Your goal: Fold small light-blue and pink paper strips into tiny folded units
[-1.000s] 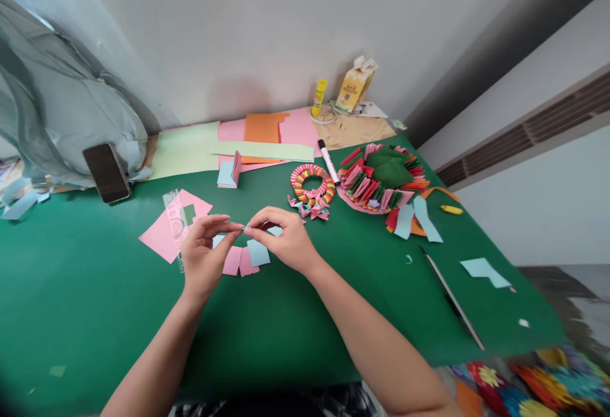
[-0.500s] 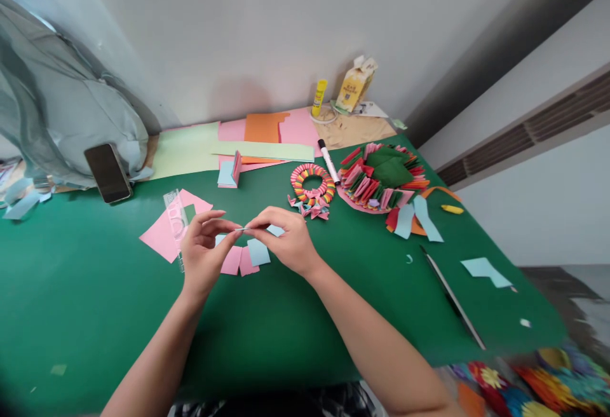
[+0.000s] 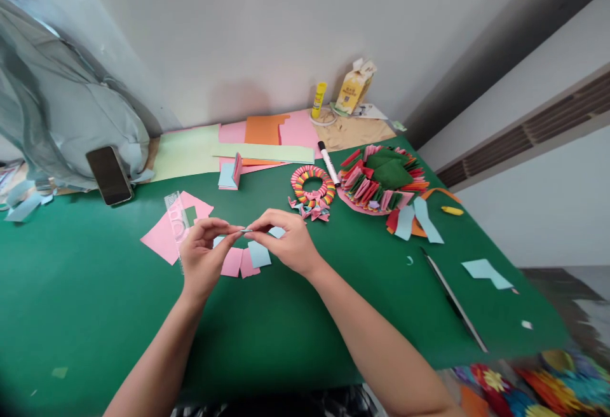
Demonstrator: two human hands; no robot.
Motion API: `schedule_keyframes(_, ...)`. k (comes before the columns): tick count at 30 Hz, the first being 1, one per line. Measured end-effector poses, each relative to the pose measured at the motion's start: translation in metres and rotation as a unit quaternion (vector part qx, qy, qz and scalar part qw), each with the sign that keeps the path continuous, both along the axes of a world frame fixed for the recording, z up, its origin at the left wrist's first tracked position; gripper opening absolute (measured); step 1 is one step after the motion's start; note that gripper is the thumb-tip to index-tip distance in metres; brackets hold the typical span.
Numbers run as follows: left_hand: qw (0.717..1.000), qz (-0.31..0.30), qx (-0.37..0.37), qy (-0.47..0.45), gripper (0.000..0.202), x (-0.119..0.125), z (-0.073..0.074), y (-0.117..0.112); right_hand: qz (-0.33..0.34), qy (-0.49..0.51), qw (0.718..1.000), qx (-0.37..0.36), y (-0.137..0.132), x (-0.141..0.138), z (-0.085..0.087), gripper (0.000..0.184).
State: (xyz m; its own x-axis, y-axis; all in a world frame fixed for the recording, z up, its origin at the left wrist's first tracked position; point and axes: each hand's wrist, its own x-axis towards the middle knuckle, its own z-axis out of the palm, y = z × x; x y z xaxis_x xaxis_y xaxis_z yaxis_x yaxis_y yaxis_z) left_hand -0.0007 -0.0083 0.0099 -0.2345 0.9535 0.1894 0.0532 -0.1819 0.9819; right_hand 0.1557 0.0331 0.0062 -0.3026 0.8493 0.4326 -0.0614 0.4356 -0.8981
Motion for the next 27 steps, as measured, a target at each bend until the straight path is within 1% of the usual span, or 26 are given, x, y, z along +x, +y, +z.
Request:
schedule_keyframes(5, 1.0, -0.014, -0.002, -0.003, 0.019, -0.0012, 0.0008, -0.0002, 0.011, 0.015, 0.999, -0.03, -0.0004, 0.0003, -0.0039, 0.012)
schedule_keyframes(10, 1.0, -0.016, 0.002, 0.012, 0.02, -0.0013, 0.0017, -0.0004, 0.015, 0.013, 0.999, -0.036, -0.0003, 0.0013, -0.004, 0.015)
schedule_keyframes(17, 0.998, -0.026, 0.041, 0.049, 0.02, -0.0011, -0.0005, -0.0008, 0.046, 0.021, 0.996, -0.072, 0.0022, 0.0032, -0.0033, 0.019)
schedule_keyframes(21, 0.997, -0.031, 0.044, 0.062, 0.023, -0.0011, -0.0019, -0.0018, 0.062, 0.011, 0.997, -0.048, 0.0027, 0.0051, -0.0021, 0.024)
schedule_keyframes(23, 0.997, -0.034, 0.042, 0.057, 0.025, -0.001, -0.0014, -0.0019, 0.058, 0.006, 0.997, -0.041, 0.002, 0.0052, -0.0015, 0.026)
schedule_keyframes(27, 0.999, -0.023, 0.02, 0.032, 0.025, -0.0012, 0.0013, -0.0002, 0.043, 0.002, 0.996, -0.076, 0.0009, 0.0033, -0.0004, 0.025)
